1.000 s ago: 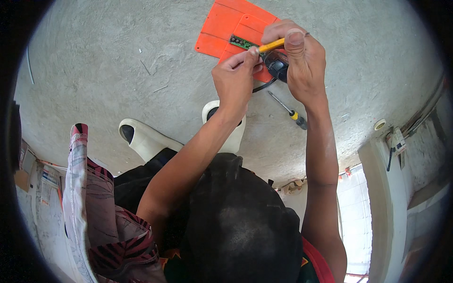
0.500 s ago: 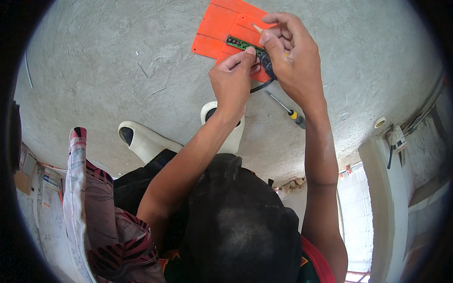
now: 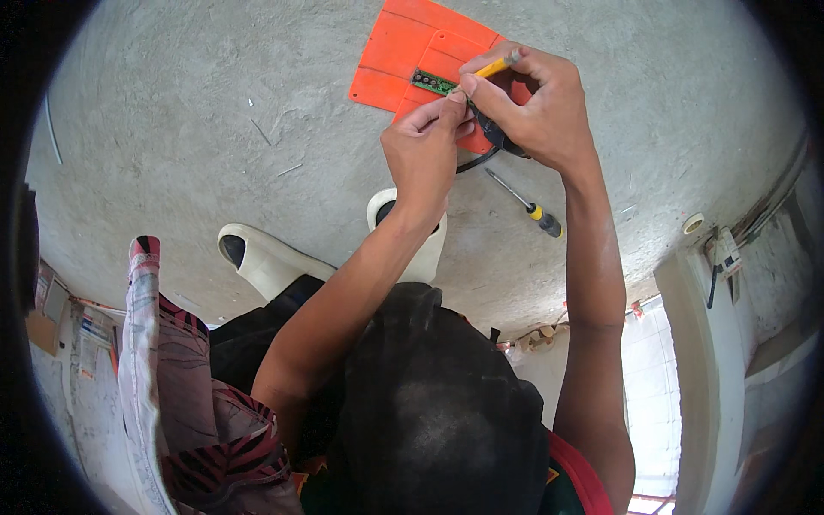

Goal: The recorder uses a tape measure and a pencil to mark dimensions on red plastic tiles on a concrete floor.

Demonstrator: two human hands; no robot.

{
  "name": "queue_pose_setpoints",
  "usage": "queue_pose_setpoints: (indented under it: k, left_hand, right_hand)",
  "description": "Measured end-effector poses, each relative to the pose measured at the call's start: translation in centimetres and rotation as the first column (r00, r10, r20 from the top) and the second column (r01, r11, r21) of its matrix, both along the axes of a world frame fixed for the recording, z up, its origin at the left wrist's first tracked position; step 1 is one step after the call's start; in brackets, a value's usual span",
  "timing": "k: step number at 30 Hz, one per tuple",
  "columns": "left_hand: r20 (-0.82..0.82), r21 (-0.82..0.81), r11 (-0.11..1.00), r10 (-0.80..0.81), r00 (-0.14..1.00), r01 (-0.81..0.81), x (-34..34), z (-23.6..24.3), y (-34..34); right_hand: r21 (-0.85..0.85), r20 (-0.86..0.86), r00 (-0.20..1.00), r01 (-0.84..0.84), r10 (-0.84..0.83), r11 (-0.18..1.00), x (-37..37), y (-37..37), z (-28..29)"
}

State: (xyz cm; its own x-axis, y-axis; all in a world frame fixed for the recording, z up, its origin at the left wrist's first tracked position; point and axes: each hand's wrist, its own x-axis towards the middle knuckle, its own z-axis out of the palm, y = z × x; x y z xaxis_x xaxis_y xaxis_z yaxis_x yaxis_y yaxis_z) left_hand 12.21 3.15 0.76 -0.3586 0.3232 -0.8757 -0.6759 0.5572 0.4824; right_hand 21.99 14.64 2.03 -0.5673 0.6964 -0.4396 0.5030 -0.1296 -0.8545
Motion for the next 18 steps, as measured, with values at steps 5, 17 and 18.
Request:
queue_pose_setpoints:
  k: [5, 17, 18]
  left_hand:
    - [0.035, -0.015, 1.0, -0.025, 0.999, 0.025, -0.4, 0.3, 0.2]
    - [0.064, -0.013, 1.0, 0.002, 0.998, -0.001, -0.2, 0.8, 0.8]
    - [0.074, -0.011, 1.0, 0.013, 0.997, -0.012, -0.1, 0.8, 0.8]
  right_hand:
    - [-0.005, 0.063, 0.997, -0.032, 0.032, 0.999, -1.5, 0.3, -0.4]
    - [-0.042, 0.139, 0.99, -0.017, 0.023, 0.999, -1.3, 0.6, -1.1]
    - [0.022, 0.11, 0.994, -0.011, 0.008, 1.0, -1.2, 0.6, -1.4]
